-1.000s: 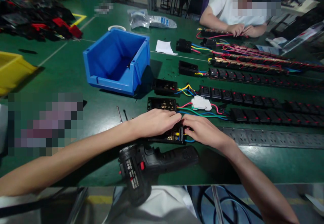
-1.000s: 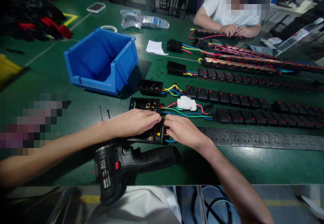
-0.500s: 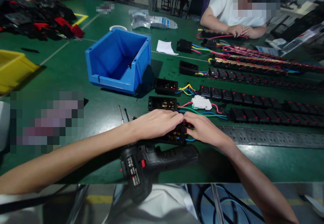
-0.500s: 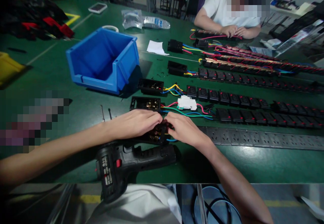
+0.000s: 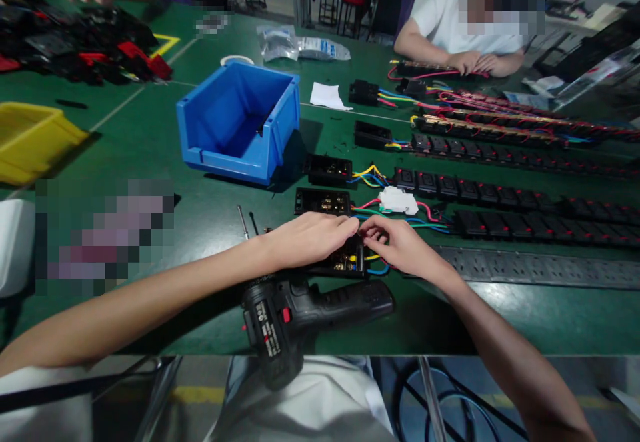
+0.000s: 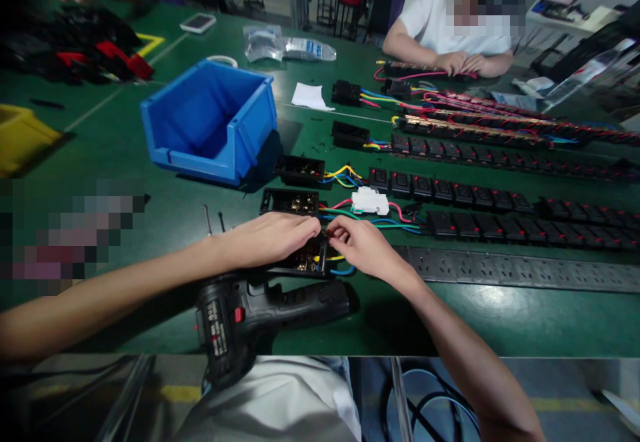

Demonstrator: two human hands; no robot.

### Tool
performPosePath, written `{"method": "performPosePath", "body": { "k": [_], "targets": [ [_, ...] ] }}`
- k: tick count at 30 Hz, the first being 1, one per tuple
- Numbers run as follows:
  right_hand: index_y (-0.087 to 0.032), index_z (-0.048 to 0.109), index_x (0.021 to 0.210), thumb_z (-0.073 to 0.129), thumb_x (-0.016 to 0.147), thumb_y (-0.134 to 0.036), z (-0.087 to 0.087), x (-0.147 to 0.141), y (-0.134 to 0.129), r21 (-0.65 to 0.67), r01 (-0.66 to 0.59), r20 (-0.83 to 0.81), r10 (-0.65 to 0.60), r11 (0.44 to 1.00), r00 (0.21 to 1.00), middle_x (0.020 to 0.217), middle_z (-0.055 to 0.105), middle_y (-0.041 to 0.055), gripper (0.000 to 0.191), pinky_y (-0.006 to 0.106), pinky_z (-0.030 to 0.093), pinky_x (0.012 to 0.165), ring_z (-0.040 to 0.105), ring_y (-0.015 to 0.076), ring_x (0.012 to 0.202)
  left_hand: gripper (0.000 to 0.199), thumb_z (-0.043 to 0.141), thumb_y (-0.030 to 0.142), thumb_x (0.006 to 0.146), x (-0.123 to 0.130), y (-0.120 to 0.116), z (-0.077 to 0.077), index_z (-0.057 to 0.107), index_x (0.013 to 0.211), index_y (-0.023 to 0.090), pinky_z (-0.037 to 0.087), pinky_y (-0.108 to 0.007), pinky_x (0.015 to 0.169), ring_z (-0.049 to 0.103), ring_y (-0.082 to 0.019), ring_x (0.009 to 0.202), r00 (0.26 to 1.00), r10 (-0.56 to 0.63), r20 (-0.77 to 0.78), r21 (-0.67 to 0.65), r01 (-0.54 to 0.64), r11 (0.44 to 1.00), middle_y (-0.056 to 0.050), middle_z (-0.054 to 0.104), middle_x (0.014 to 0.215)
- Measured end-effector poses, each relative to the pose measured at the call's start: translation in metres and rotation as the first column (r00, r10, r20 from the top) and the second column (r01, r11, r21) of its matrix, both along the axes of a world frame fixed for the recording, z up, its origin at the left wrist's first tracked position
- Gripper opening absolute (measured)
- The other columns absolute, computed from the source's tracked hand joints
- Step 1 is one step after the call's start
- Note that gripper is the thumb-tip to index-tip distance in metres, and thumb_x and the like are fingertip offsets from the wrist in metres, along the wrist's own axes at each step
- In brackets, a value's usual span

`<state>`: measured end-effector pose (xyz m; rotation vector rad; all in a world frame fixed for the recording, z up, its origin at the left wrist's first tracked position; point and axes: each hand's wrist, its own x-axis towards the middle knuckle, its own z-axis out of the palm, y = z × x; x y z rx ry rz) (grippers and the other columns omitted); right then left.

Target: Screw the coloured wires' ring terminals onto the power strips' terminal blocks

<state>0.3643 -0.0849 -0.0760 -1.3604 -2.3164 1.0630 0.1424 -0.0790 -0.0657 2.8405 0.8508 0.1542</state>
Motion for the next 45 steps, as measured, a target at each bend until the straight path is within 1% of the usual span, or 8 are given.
{"method": "performPosePath", "body": {
  "k": [4, 10, 17, 22, 27, 35, 41, 45],
  "targets": [
    [-0.012, 0.066, 0.095, 0.055, 0.087, -0.034, 0.004, 0.004, 0.007, -0.159, -0.044, -0.138, 0.022, 0.986, 0.990, 0.084, 0.067, 0.0037, 0.026, 0.020, 0.044, 0.066, 0.057, 0.0097, 0.072, 0.008, 0.037, 0.017, 0.097, 0.000, -0.001, -0.003, 0.044, 0.101, 0.017, 0.043, -0.027, 0.066, 0.062, -0.018, 0.080, 1.000, 0.015, -0.024, 0.017, -0.014, 1.000, -0.004, 0.063, 0.094],
    [-0.012, 0.068, 0.086, 0.058, 0.085, -0.043, 0.006, 0.009, 0.012, -0.236, -0.056, -0.209, 0.006, 0.970, 0.978, 0.076, 0.066, 0.0035, 0.033, 0.019, 0.042, 0.062, 0.057, 0.0092, 0.068, 0.009, 0.036, 0.017, 0.097, 0.001, -0.001, -0.001, 0.044, 0.101, 0.017, 0.045, -0.028, 0.067, 0.063, -0.019, 0.079, 0.998, 0.014, -0.056, 0.031, -0.013, 0.999, -0.005, 0.063, 0.092],
    [-0.011, 0.067, 0.080, 0.062, 0.081, -0.044, 0.006, 0.012, 0.015, -0.236, -0.020, -0.120, -0.008, 0.972, 0.993, 0.072, 0.065, 0.0032, 0.033, 0.019, 0.040, 0.058, 0.053, 0.0079, 0.062, 0.012, 0.035, 0.012, 0.095, 0.003, -0.008, -0.004, 0.044, 0.101, 0.015, 0.047, -0.029, 0.070, 0.063, -0.019, 0.078, 0.992, 0.091, -0.086, 0.089, -0.083, 0.993, -0.007, 0.063, 0.092],
    [-0.011, 0.064, 0.078, 0.059, 0.081, -0.037, 0.004, 0.008, 0.014, -0.276, -0.063, -0.085, 0.041, 0.959, 0.996, 0.066, 0.058, -0.0003, 0.027, 0.017, 0.036, 0.056, 0.047, 0.0059, 0.059, 0.011, 0.036, 0.011, 0.093, 0.004, -0.011, -0.004, 0.044, 0.100, 0.014, 0.047, -0.031, 0.066, 0.062, -0.021, 0.075, 0.993, 0.102, -0.061, 0.116, -0.094, 0.989, -0.007, 0.063, 0.092],
    [-0.012, 0.060, 0.076, 0.054, 0.079, -0.028, 0.005, 0.005, 0.010, -0.300, -0.096, -0.028, 0.092, 0.949, 0.995, 0.064, 0.054, -0.0020, 0.018, 0.016, 0.031, 0.053, 0.042, 0.0046, 0.056, 0.012, 0.035, 0.011, 0.094, 0.006, -0.010, -0.001, 0.045, 0.100, 0.015, 0.046, -0.030, 0.069, 0.062, -0.020, 0.078, 0.990, 0.118, -0.072, 0.082, -0.112, 0.990, -0.007, 0.063, 0.093],
    [-0.011, 0.062, 0.077, 0.059, 0.077, -0.035, 0.008, 0.006, 0.011, -0.370, -0.107, -0.078, 0.084, 0.923, 0.993, 0.064, 0.054, -0.0018, 0.024, 0.016, 0.032, 0.053, 0.043, 0.0050, 0.057, 0.014, 0.033, 0.012, 0.094, 0.006, -0.009, -0.004, 0.046, 0.100, 0.015, 0.045, -0.030, 0.067, 0.062, -0.020, 0.077, 0.990, 0.131, -0.048, 0.065, -0.128, 0.990, -0.007, 0.063, 0.092],
    [-0.010, 0.068, 0.087, 0.061, 0.079, -0.041, 0.004, 0.012, 0.013, -0.433, -0.146, -0.135, 0.096, 0.890, 0.986, 0.072, 0.060, 0.0008, 0.032, 0.018, 0.038, 0.058, 0.049, 0.0073, 0.062, 0.012, 0.035, 0.012, 0.095, 0.006, -0.009, -0.003, 0.045, 0.100, 0.015, 0.044, -0.030, 0.067, 0.061, -0.020, 0.076, 0.995, 0.095, -0.029, 0.066, -0.093, 0.993, -0.006, 0.063, 0.091],
    [-0.011, 0.067, 0.088, 0.059, 0.081, -0.040, 0.005, 0.013, 0.012, -0.461, -0.141, -0.123, 0.094, 0.876, 0.988, 0.071, 0.059, -0.0003, 0.031, 0.018, 0.036, 0.056, 0.047, 0.0064, 0.061, 0.011, 0.035, 0.013, 0.095, 0.006, -0.008, -0.002, 0.045, 0.100, 0.016, 0.045, -0.030, 0.069, 0.062, -0.020, 0.078, 0.994, 0.100, -0.032, 0.043, -0.099, 0.994, -0.006, 0.063, 0.091]
  ]
}}
